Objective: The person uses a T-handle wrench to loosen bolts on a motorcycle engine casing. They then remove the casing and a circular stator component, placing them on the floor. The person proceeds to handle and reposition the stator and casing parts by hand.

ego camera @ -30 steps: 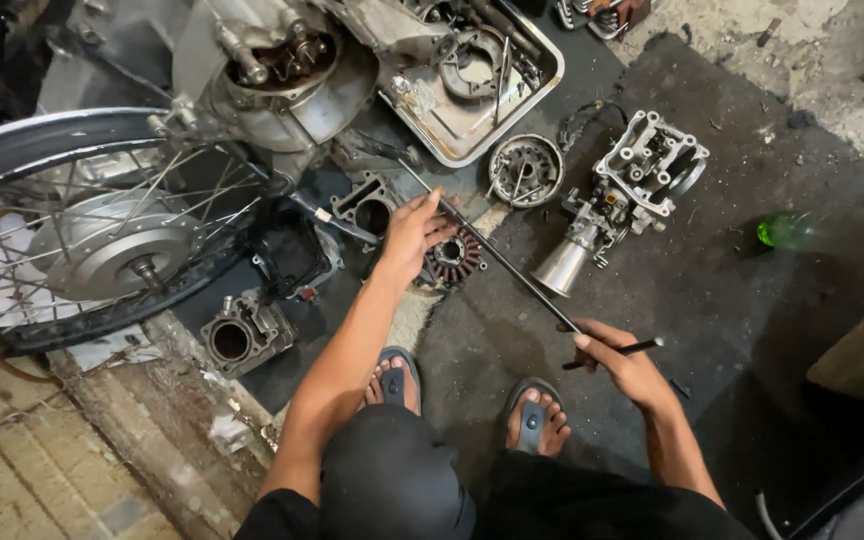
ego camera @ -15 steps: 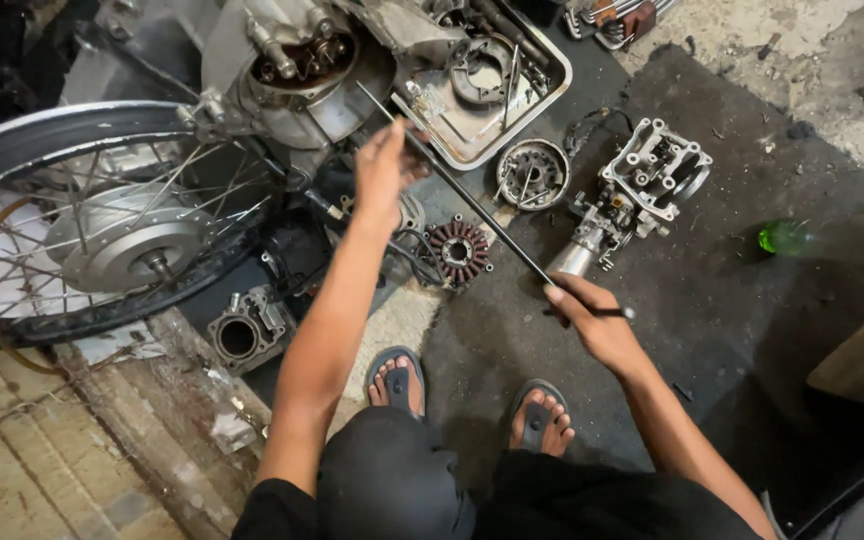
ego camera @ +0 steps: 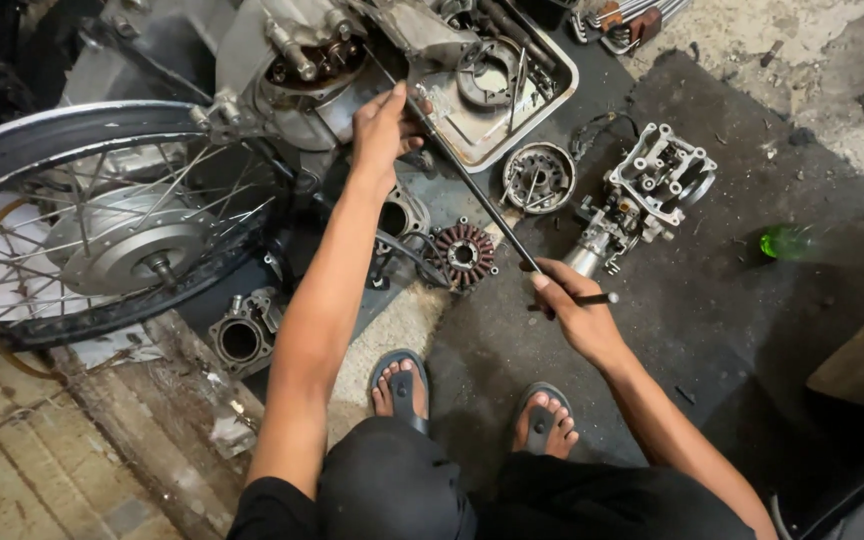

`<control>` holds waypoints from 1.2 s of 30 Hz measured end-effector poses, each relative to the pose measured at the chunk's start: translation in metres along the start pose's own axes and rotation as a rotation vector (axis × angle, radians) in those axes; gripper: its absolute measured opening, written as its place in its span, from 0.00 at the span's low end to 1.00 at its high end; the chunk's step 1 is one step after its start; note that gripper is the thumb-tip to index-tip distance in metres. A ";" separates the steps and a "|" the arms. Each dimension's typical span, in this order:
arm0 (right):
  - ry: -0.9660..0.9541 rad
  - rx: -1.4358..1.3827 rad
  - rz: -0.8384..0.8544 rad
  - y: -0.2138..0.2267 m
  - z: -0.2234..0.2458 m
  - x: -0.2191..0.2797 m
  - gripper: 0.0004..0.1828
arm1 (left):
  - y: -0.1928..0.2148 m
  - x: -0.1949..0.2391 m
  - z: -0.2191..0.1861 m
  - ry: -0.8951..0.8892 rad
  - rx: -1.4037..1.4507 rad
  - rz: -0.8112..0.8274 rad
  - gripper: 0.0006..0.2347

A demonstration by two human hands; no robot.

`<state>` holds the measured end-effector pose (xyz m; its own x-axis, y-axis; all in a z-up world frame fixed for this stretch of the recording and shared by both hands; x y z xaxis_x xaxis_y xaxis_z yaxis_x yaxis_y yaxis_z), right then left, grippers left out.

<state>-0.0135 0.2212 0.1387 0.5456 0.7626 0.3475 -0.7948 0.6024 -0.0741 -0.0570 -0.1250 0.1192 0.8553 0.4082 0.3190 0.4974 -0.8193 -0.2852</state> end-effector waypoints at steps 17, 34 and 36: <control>-0.058 0.064 -0.071 0.007 0.012 0.002 0.19 | -0.001 -0.010 0.001 0.018 0.072 0.052 0.11; 0.117 0.492 -0.160 0.008 0.048 0.003 0.17 | -0.005 -0.015 -0.001 -0.006 0.087 0.098 0.12; 0.088 0.483 -0.174 0.011 0.043 0.002 0.17 | -0.006 -0.013 -0.002 -0.012 0.083 0.101 0.12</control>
<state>-0.0332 0.2192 0.1792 0.6842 0.6904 0.2349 -0.7111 0.5602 0.4249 -0.0710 -0.1263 0.1184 0.9029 0.3308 0.2744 0.4189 -0.8205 -0.3890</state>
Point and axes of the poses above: each hand's wrist, its own x-axis away from the middle knuckle, its own y-axis out of the back of the hand, z = x × y, the point moved 5 cm from there along -x, towards the middle knuckle, and after that the axes turned 12 degrees about z, right-handed, at the moved point
